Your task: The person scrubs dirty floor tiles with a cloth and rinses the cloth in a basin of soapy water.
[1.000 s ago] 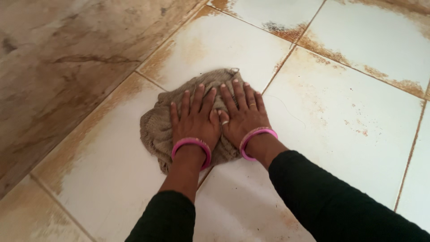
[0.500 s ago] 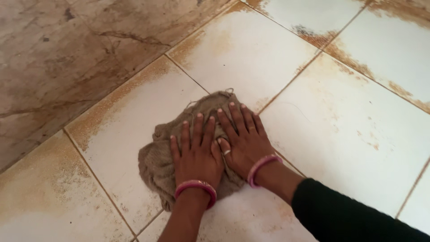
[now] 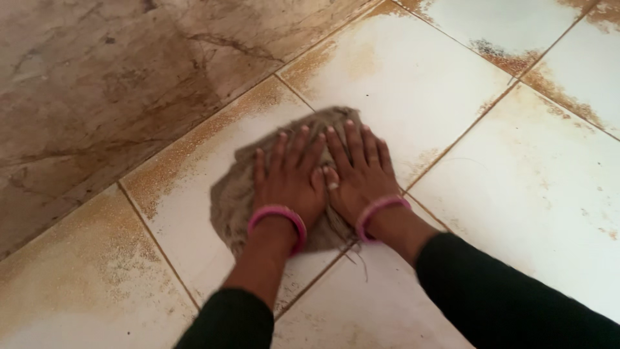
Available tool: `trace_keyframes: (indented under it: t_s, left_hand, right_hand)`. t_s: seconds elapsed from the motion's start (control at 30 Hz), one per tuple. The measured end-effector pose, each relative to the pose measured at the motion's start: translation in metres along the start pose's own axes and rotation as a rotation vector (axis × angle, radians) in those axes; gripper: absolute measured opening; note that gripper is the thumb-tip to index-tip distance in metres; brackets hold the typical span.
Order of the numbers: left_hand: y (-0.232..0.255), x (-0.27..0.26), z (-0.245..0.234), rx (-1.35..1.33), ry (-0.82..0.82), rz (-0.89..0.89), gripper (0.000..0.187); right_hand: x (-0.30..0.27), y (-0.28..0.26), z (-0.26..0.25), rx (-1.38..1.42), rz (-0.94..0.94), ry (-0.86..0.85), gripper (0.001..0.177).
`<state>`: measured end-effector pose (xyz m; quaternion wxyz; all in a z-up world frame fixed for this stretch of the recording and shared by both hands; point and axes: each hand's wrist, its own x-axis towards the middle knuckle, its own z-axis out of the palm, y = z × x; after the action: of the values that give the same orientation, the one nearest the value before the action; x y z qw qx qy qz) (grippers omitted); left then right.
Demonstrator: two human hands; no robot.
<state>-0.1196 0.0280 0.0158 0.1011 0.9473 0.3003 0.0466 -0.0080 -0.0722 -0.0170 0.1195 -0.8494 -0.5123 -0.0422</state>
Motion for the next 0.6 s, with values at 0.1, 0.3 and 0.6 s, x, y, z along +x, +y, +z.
trace_keyframes:
  t_s: [0.1, 0.3, 0.6]
  left_hand:
    - [-0.023, 0.023, -0.007, -0.009, -0.033, -0.052, 0.059]
    - [-0.046, 0.048, -0.01, -0.049, -0.053, -0.127, 0.06]
    - [-0.052, -0.02, -0.013, -0.048, -0.033, -0.132, 0.059]
  right_hand:
    - [0.035, -0.017, 0.01, 0.008, 0.064, -0.04, 0.067]
    - [0.074, -0.029, 0.01, 0.013, 0.091, -0.119, 0.065]
    - [0.021, -0.066, -0.005, 0.0, 0.072, -0.173, 0.067]
